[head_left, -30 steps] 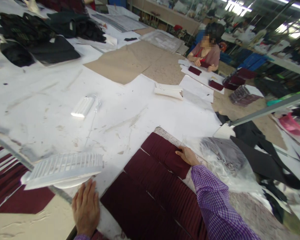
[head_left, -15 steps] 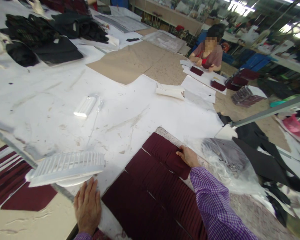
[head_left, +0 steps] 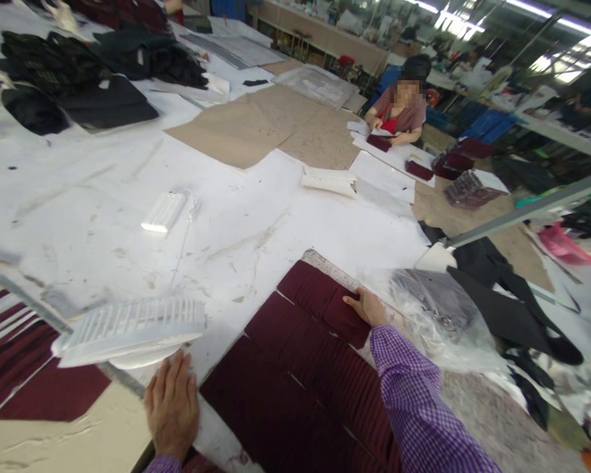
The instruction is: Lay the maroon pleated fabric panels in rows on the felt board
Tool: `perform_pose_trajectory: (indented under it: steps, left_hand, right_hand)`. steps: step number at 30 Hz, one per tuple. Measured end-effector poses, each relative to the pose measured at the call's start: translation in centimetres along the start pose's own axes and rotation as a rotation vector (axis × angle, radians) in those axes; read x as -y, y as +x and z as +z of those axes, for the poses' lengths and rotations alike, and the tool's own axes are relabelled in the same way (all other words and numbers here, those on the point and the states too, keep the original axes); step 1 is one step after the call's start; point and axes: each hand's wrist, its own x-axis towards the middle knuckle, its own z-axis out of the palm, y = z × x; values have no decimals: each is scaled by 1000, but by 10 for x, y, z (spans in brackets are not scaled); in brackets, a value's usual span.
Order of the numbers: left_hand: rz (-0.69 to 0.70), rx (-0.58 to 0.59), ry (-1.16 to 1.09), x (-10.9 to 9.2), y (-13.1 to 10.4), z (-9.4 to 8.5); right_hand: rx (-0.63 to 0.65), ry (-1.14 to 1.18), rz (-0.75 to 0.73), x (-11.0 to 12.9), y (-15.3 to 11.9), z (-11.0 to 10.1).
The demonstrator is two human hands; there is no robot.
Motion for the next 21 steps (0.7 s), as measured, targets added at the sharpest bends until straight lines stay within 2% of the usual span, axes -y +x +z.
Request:
perform_pose_trajectory:
  steps: [12,21]
  left_hand:
    - [25,-13,34,1,1,-1]
    - [44,-29,48,1,2,0]
  right_hand:
    - [12,54,-25,-6,3,6]
    - [-67,97,34,-4,-1,10]
